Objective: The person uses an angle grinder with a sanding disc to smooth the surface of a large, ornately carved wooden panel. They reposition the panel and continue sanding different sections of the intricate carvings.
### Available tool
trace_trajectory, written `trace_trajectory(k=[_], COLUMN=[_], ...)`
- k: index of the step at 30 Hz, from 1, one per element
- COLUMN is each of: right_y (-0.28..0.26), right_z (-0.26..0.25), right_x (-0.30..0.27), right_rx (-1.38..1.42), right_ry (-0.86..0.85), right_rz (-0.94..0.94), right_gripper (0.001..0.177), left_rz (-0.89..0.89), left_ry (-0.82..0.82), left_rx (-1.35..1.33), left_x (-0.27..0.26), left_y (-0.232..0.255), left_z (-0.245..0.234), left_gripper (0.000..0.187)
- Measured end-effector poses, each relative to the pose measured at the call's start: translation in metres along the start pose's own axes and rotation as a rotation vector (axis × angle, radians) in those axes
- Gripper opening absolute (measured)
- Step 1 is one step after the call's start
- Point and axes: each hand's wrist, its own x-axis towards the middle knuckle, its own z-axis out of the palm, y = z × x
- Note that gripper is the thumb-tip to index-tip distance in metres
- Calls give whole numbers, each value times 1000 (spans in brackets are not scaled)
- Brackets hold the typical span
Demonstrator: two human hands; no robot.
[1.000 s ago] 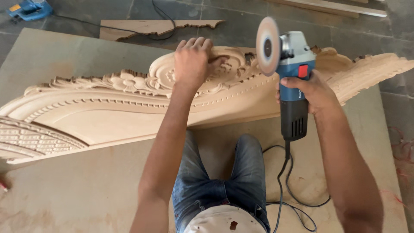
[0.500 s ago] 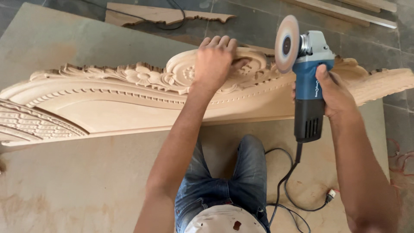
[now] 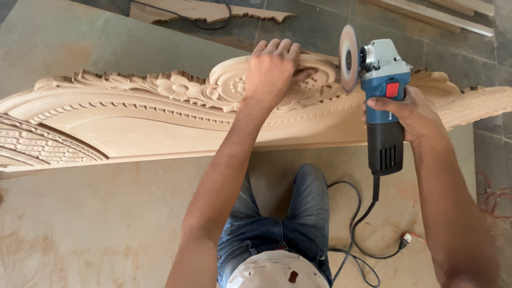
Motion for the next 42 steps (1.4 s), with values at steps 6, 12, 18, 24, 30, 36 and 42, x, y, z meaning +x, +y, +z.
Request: trace_trajectory(k=[6, 12, 18, 24, 30, 36, 42], right_y=[-1, 1, -4, -8, -10, -13, -10], right_z=[2, 4, 7, 11, 11, 14, 9], right_x=[0, 2, 1, -1, -1, 7, 1], right_rx=[-78, -124, -155, -197, -245, -218, -81], right_ry=[17, 4, 17, 6, 12, 33, 40], right_rz=[19, -5, 28, -1, 2, 49, 50], right_gripper=[45, 45, 44, 43, 42, 42, 44], left_rz=[-10, -5, -3, 0, 9, 26, 3], left_ry=[-11, -9, -31, -43, -82, -43, -101], left_rx=[15, 21, 41, 27, -1, -12, -4], left_x=[1, 1, 2, 3, 4, 5, 4], left_y=[1, 1, 1, 1, 1, -2, 1], left_z=[1, 2, 2, 1, -2, -2, -2], left_gripper=[54, 55, 55, 54, 52, 53, 53])
